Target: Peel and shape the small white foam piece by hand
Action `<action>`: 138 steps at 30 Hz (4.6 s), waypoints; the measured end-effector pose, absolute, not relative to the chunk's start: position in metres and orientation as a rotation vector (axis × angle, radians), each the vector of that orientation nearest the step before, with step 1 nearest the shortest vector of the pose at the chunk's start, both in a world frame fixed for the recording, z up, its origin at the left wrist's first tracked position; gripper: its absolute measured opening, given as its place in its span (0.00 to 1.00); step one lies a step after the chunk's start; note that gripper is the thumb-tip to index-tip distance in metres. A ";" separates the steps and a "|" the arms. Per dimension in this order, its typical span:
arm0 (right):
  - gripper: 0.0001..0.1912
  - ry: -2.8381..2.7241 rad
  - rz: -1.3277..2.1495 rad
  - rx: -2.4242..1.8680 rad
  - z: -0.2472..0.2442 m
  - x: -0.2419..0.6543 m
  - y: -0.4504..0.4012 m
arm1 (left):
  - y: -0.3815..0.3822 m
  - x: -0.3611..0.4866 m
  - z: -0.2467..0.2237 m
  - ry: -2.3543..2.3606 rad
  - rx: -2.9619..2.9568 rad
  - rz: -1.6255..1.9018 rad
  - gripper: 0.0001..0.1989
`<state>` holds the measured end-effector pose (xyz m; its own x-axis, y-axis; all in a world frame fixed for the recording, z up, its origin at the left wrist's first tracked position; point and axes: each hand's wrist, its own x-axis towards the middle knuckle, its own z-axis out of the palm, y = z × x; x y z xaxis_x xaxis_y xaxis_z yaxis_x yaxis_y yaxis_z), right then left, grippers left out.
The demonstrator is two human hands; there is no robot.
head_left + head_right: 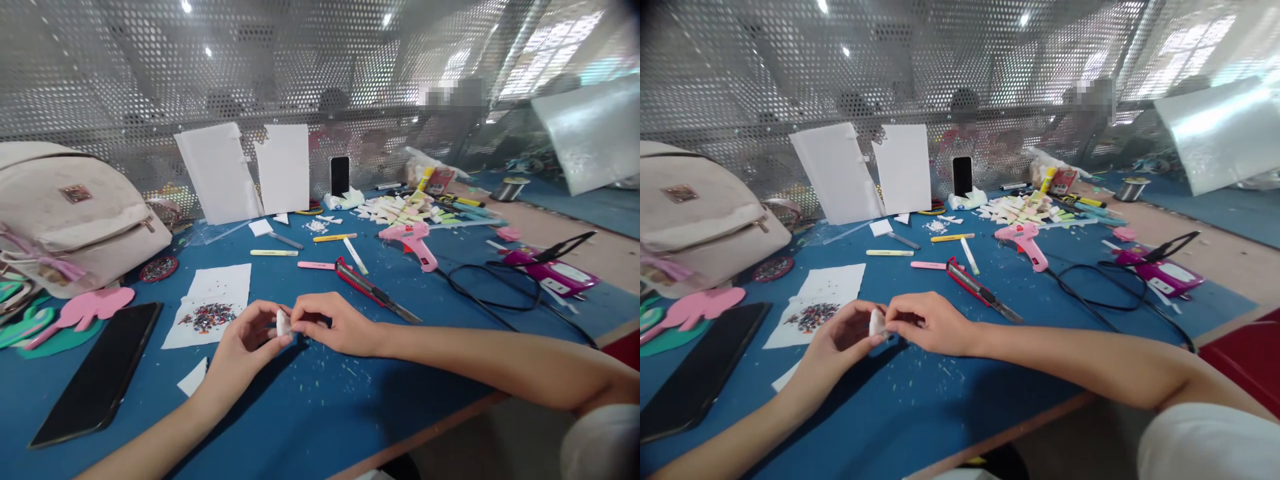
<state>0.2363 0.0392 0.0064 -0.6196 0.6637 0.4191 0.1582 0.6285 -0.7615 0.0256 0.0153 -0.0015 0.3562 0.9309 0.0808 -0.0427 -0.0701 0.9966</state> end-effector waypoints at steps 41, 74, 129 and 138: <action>0.07 -1.972 0.793 -0.494 0.007 0.238 0.044 | 0.014 0.027 -0.001 0.828 1.453 0.844 0.13; 0.05 -1.780 1.057 -0.835 0.009 0.233 0.042 | 0.016 0.027 0.000 0.766 1.231 1.021 0.14; 0.05 -1.927 0.868 -0.772 0.007 0.232 0.042 | 0.014 0.031 -0.005 0.967 1.284 0.978 0.11; 0.04 -1.892 1.020 -0.757 0.004 0.230 0.043 | 0.013 0.032 -0.002 1.004 1.343 0.926 0.12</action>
